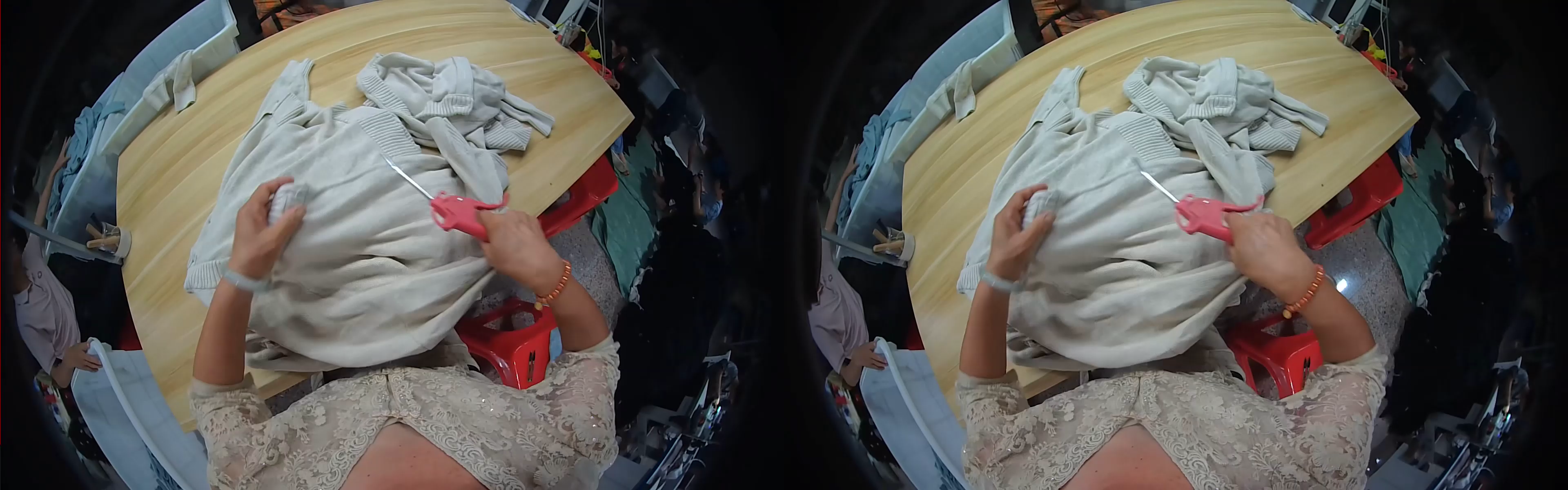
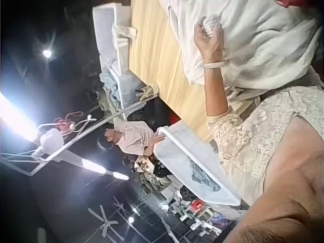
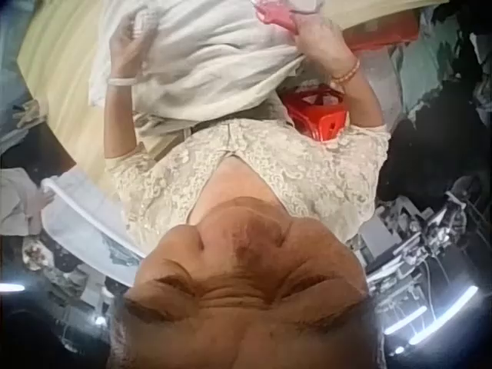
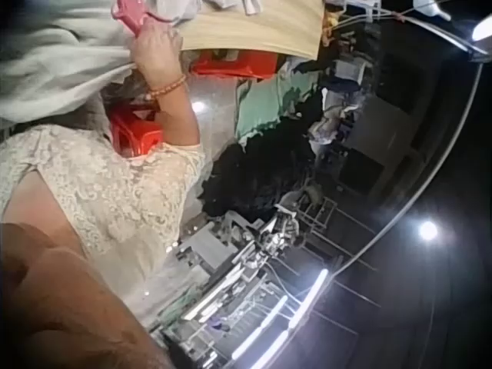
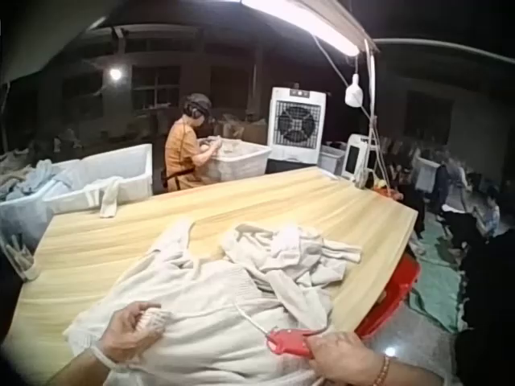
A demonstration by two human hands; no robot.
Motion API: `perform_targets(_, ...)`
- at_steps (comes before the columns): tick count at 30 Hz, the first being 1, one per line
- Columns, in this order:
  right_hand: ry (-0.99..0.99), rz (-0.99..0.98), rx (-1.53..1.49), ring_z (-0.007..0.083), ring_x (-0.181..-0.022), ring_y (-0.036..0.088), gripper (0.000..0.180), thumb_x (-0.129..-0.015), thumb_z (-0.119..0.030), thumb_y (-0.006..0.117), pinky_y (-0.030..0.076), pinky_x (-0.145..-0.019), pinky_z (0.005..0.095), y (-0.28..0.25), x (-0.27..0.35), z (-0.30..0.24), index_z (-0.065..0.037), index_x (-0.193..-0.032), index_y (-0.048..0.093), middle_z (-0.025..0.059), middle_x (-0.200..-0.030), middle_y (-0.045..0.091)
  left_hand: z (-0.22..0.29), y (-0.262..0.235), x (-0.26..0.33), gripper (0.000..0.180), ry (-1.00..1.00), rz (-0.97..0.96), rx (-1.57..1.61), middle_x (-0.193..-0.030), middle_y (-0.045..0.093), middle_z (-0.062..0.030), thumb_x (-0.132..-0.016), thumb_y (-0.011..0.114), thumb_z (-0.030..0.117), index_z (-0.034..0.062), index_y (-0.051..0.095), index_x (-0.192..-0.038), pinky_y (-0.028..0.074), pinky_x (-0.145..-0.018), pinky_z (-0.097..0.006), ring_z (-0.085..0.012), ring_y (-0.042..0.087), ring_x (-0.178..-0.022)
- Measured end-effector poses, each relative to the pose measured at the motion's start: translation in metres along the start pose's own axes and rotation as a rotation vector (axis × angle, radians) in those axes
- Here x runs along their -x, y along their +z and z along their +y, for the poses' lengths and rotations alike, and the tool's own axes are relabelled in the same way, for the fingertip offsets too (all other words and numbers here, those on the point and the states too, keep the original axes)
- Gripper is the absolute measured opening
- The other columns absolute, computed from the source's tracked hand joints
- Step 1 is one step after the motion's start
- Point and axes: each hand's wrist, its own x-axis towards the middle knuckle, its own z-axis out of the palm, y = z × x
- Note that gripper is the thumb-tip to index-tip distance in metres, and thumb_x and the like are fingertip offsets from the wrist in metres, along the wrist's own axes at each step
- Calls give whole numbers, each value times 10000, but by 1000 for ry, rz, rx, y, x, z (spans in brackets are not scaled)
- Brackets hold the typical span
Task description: Trimming loose threads from a white cardigan using scissors and a thread nipper.
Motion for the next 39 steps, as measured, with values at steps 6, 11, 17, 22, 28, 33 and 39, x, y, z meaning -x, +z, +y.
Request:
perform_targets(6, -214, -88, -346, 430, -807, 645, 226, -853, -223, 674, 513, -710, 490, -24, 58, 3, -27, -959, 642, 229, -820, 664, 61, -23, 121, 366, -133, -132, 26, -939, 579, 25, -848, 720, 86, 20, 556, -1169, 423, -745, -202, -55, 517, -842)
perform_targets(11, -533, 259, -362, 389, -775, 646, 279, -835, -191, 702, 511, -666, 467, 0, 29, -63, -21, -1004, 560, 168, -867, 636, 79, -24, 187, 295, -98, -77, 41, -854, 567, 29, -810, 742, 77, 29, 560, -1037, 371, -662, -193, -41, 477, -747)
perform_targets(17, -452, 321, -249, 416, -830, 626, 265, -702, -4, 597, 503, -699, 493, 46, -16, -72, -35, -963, 561, 184, -878, 625, 72, -63, 265, 282, 86, 153, 112, -789, 602, -44, -769, 749, 119, 7, 567, -954, 397, -609, -242, -102, 528, -672)
perform_targets(22, -237, 331, -158, 452, -903, 603, 311, -695, -44, 615, 508, -772, 472, 17, 13, -16, -24, -1006, 623, 238, -921, 649, 28, -96, 281, 162, -121, 350, 101, -815, 547, 27, -878, 650, 149, 35, 558, -948, 353, -660, -203, -50, 457, -734)
perform_targets(28, -116, 183, -504, 164, -802, 656, 240, -765, 51, 679, 507, -747, 314, -52, 16, 10, -6, -998, 689, 80, -825, 692, -30, -96, 236, 60, -83, 323, 63, -846, 543, 56, -982, 561, 78, 27, 577, -1010, 378, -696, -192, -25, 459, -769)
perform_targets(33, -19, 329, 183, 389, -899, 677, 247, -883, -252, 607, 523, -799, 494, -17, -94, 32, -11, -919, 648, 224, -890, 689, -57, -71, 181, 134, -192, 496, -552, -826, 566, -83, -941, 621, 85, -1, 573, -1031, 445, -734, -300, -170, 547, -776)
perform_targets(39, 108, 458, 279, 440, -832, 658, 213, -906, -172, 609, 528, -714, 511, 33, -95, 59, -81, -1070, 508, 183, -877, 673, -17, -33, 147, 300, 105, 465, -1005, -1217, 564, -203, -853, 647, 41, 1, 570, -1141, 438, -933, -453, -379, 543, -1115)
